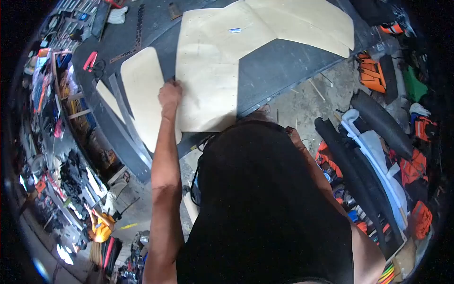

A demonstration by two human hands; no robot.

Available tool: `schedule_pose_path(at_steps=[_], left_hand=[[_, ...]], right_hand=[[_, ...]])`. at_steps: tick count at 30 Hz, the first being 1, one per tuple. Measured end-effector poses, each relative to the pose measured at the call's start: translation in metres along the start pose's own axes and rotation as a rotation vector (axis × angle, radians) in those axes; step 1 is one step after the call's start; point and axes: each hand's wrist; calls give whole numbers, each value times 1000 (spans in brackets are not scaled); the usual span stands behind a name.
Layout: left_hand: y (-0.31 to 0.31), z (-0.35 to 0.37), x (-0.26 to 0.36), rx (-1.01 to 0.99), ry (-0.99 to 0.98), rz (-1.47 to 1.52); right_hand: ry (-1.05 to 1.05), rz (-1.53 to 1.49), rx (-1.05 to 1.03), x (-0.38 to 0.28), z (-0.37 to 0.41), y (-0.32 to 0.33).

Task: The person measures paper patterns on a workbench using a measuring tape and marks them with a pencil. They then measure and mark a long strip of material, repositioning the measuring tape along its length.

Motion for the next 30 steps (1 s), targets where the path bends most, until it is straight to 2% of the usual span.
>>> schedule_pose_path(at_steps=[2, 3, 6, 10, 14, 17, 18, 21, 23, 26, 28, 30], left_hand=[[-7, 13, -1, 4, -32, 17], [-33, 19, 10, -16, -73, 68], [-13, 42, -2, 39, 57, 189], [-9, 52, -8, 29, 196, 228], [-11, 65, -27, 122, 240, 297], [-20, 68, -38, 107, 239, 289], [-21, 70, -40, 99, 235, 287], [-28, 76, -39, 110, 180, 348], [-34, 79, -34, 116, 151, 379], [-49, 76, -28, 231, 156, 480], [-48, 72, -19, 229, 174, 507], [-46, 65, -11, 221, 207, 559]], right_hand=[[40, -152, 113, -13, 6, -7], [20, -109, 120, -12, 18, 17], [92, -263, 33, 1, 4, -1], [8, -351, -86, -7, -1, 11], [13, -296, -110, -16, 0, 13], [-39, -539, -144, -14, -5, 16], [-38, -535, -154, -14, -8, 20], [31, -202, -171, -21, -20, 26], [16, -222, -164, -32, -23, 25], [-28, -272, -135, -42, -19, 21], [-126, -654, -159, -34, -21, 21], [-174, -842, -174, -33, -24, 22]])
Point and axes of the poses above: each hand's wrist, its own z-axis away from the middle knuckle, its own y-axis out of the back of the hand, x = y × z, and after that the axes turned 7 degrees about -z, right-handed
